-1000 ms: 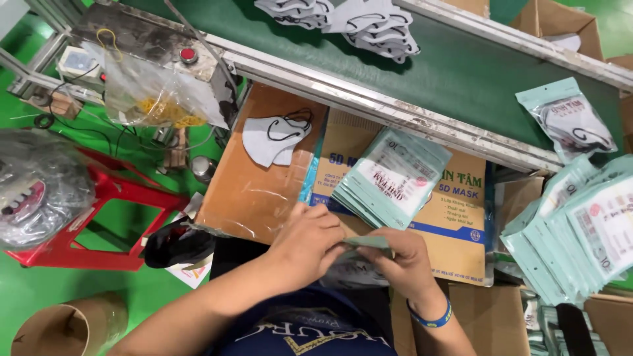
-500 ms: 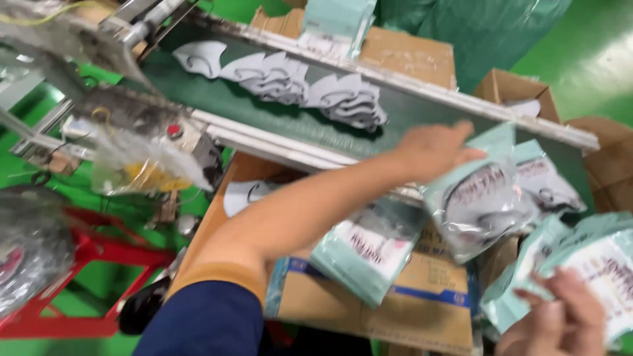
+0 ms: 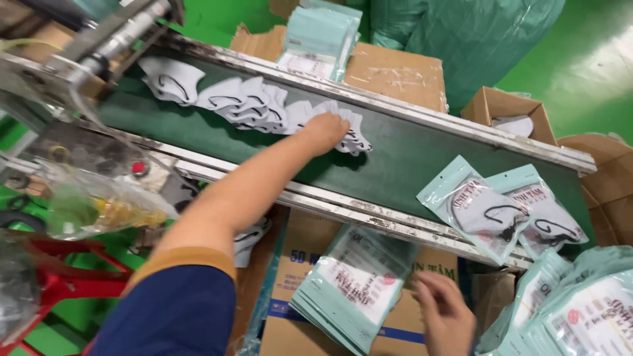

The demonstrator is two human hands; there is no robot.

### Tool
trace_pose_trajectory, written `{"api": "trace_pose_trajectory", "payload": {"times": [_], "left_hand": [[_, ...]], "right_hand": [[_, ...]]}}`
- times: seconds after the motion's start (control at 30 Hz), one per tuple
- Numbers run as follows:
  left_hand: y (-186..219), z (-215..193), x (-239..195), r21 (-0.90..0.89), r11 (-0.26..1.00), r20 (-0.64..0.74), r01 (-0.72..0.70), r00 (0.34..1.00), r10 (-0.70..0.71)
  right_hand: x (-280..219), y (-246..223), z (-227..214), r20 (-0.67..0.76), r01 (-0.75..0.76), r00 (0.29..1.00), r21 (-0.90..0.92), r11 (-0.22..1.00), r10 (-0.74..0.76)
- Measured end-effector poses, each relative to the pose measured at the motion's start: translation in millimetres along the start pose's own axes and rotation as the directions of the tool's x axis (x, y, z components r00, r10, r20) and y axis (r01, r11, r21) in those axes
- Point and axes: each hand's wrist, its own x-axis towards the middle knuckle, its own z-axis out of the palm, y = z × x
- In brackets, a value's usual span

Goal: Packaging individual 5D face masks into plastic bags and organizing them in a factory setting.

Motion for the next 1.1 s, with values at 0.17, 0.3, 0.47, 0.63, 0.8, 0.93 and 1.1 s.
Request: {"api": "trace_pose_trajectory", "payload": {"times": [0.17, 0.3, 0.47, 0.63, 0.8, 0.93, 1.1], "left_hand": [[104.9, -87.6, -54.8, -0.34, 0.922, -0.121, 0.186, 0.964, -0.238], [222.7, -152.6, -161.0, -0.743, 0.653, -0.111, 0.149, 0.934, -0.34], [220.3, -189.2, -289.3, -0.708, 0.664, 0.063, 0.242, 0.957, -0.282], [183.9, -244.8, -375.5, -0.635, 0.772, -0.318, 0.001, 0.911, -0.262], [191.6, -208.2, -446.4, -0.808, 0.473, 0.185, 0.351, 0.913, -0.363], [169.6, -182.4, -479.0, -0.683, 0.649, 0.043, 0.335, 0.906, -0.422], [161.8, -113.5, -495.6, -0.771, 0.633, -0.243, 0.067, 0.888, -0.39]], "right_hand": [[18.6, -79.4, 87.2, 0.065, 0.313, 0.949, -0.087, 0.946, -0.309], [1.4, -88.3, 132.6, 0.187, 0.503, 0.858, -0.127, 0.855, -0.478], [-55.9, 16.2, 124.3, 0.176, 0.075, 0.982, -0.036, 0.997, -0.067], [-91.6, -32.6, 133.5, 0.453, -0.134, 0.89, 0.151, 0.979, 0.052], [-104.9, -80.3, 174.9, 0.549, 0.201, 0.72, 0.42, 0.885, -0.424], [-103.4, -76.8, 210.5, 0.717, 0.162, 0.571, 0.38, 0.911, -0.401], [-128.5, 29.1, 243.0, 0.768, -0.228, 0.641, 0.193, 0.954, -0.002]]}}
